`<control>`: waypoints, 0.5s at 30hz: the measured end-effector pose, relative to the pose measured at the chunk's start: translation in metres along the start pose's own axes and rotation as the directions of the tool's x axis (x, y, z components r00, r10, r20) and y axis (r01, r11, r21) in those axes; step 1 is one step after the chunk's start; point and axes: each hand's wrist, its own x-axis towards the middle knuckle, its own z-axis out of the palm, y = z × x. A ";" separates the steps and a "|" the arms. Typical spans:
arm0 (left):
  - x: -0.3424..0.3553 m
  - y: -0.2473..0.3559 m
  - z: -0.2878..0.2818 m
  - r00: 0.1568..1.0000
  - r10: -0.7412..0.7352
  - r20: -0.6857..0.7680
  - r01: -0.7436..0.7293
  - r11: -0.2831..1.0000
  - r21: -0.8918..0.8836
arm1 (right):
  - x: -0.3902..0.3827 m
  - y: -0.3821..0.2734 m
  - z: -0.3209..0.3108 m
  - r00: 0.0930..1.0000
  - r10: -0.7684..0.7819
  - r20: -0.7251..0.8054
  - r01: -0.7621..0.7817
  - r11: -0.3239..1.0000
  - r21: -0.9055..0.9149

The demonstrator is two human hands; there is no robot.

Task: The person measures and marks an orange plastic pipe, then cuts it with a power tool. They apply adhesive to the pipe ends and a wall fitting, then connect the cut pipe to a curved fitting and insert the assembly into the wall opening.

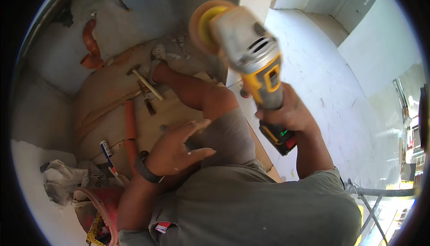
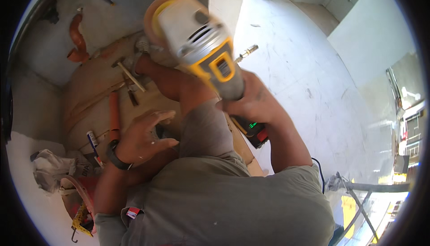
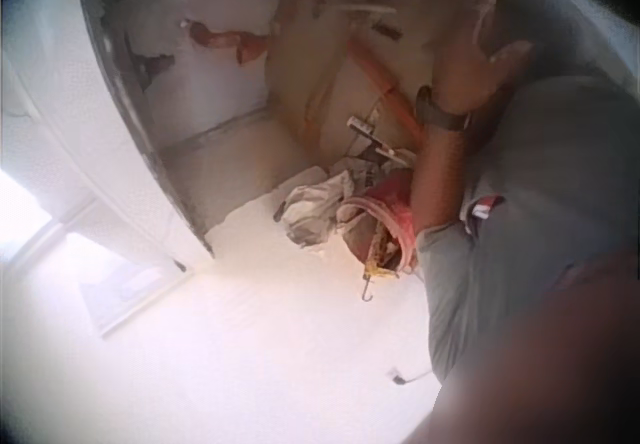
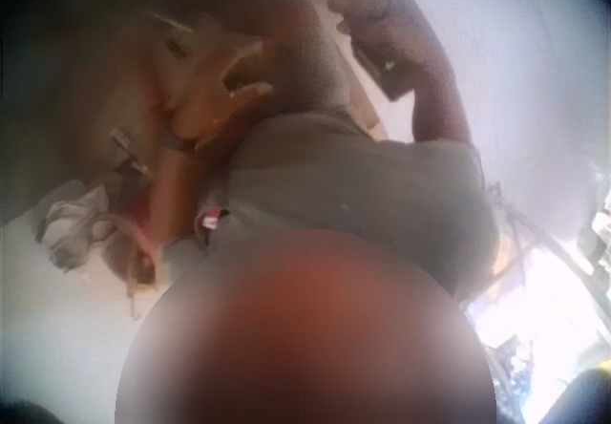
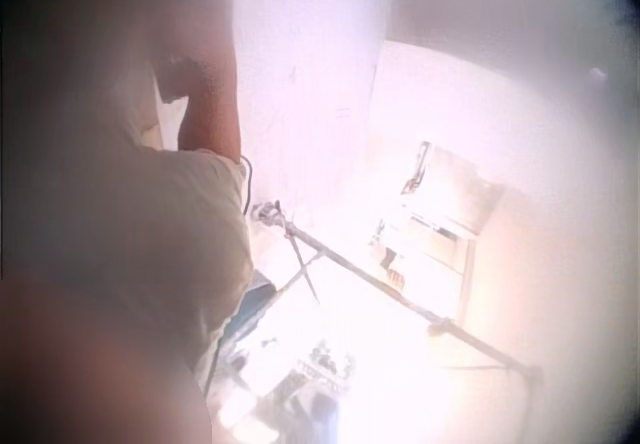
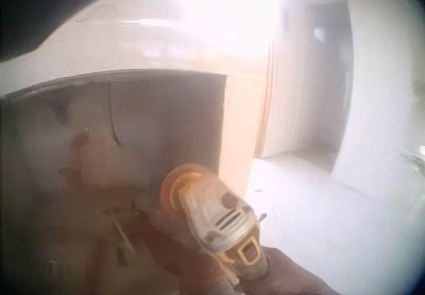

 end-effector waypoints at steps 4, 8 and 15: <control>-0.027 -0.034 0.006 0.979 -0.206 -0.013 0.205 0.978 -0.042 | -0.027 0.041 -0.056 0.889 -0.012 -0.457 -0.072 0.983 -0.168; -0.067 -0.065 0.004 0.921 -0.373 -0.109 0.365 0.927 -0.088 | -0.023 0.119 -0.095 0.664 -0.097 -0.742 -0.095 0.973 -0.213; -0.128 -0.100 -0.014 0.745 -0.648 -0.159 0.593 0.752 -0.288 | -0.035 0.251 -0.129 0.626 0.379 -0.682 -0.355 0.917 0.184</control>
